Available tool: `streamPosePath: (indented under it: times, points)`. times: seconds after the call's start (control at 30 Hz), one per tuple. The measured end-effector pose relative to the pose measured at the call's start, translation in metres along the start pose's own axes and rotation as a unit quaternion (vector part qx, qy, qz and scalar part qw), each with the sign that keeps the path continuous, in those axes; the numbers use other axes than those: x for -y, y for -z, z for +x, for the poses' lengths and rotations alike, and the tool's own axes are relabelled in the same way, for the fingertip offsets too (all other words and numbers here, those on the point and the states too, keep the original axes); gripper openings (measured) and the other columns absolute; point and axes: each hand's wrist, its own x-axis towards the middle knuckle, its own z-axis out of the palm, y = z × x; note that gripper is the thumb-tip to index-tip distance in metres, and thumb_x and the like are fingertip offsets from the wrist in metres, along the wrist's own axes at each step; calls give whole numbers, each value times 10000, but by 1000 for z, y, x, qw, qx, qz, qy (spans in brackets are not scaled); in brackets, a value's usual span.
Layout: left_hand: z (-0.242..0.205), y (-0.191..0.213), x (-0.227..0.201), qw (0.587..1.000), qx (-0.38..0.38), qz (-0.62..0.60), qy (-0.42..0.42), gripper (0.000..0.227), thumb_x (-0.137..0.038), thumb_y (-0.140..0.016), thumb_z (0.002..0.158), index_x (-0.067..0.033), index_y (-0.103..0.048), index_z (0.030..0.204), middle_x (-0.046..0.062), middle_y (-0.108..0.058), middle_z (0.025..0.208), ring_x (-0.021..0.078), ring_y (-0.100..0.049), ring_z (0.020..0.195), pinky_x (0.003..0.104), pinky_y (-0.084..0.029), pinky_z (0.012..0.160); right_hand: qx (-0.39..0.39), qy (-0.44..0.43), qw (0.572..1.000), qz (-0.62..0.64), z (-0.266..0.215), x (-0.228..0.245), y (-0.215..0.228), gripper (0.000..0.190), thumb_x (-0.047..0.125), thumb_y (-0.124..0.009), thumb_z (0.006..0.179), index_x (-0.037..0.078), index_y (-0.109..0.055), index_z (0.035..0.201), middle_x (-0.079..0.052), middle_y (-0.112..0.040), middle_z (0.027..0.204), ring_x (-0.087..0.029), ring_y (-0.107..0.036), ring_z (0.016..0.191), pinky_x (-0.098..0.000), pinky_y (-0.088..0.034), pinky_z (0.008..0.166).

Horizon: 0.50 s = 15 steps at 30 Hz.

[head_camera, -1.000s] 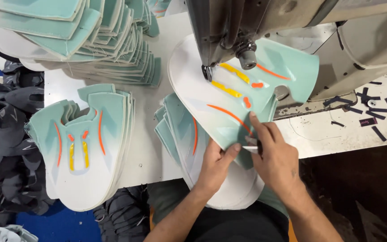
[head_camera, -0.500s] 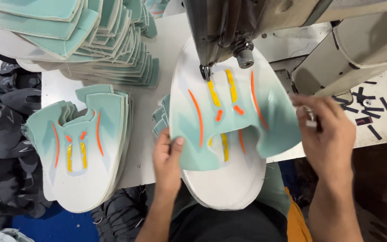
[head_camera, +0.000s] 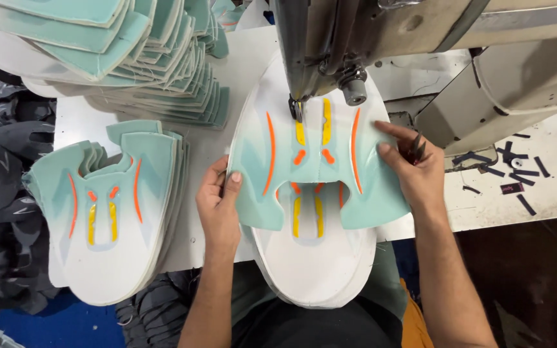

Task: The person uses a sewing machine to stitch light blue and white shoe parts with orange and yellow accents. They repeatedly pick up a shoe part from a stack, guide it under the sewing machine needle, and then place the finished item onto a growing pile.

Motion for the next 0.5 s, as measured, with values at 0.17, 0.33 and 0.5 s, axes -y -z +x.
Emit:
streamPosePath:
  times: [0.17, 0.33, 0.5]
  points:
    - [19, -7, -5, 999, -2, 15, -34, 336, -78, -646, 1013, 61, -590, 1313, 103, -709, 1137, 120, -643, 1016, 268, -512, 941, -12, 28, 1000, 5, 21, -7, -1, 285, 23, -727, 956, 38, -766, 1237, 137, -443, 778, 9, -350, 703, -160, -292, 620]
    - [39, -16, -14, 999, -3, 28, -43, 326, -68, -635, 1010, 49, -590, 1311, 86, -702, 1127, 108, -637, 1007, 259, -505, 931, -2, 23, 999, 23, 50, -2, -7, 237, 51, -729, 966, 39, -757, 1201, 118, -610, 826, 22, -496, 748, -143, -418, 675]
    - [54, -9, 1, 998, 7, 26, -63, 323, -77, -629, 1016, 37, -597, 1317, 74, -690, 1155, 118, -631, 1030, 268, -503, 959, 21, 33, 999, -17, 70, -14, 0, 240, 72, -737, 968, 42, -759, 1206, 71, -634, 812, 2, -531, 742, -160, -427, 672]
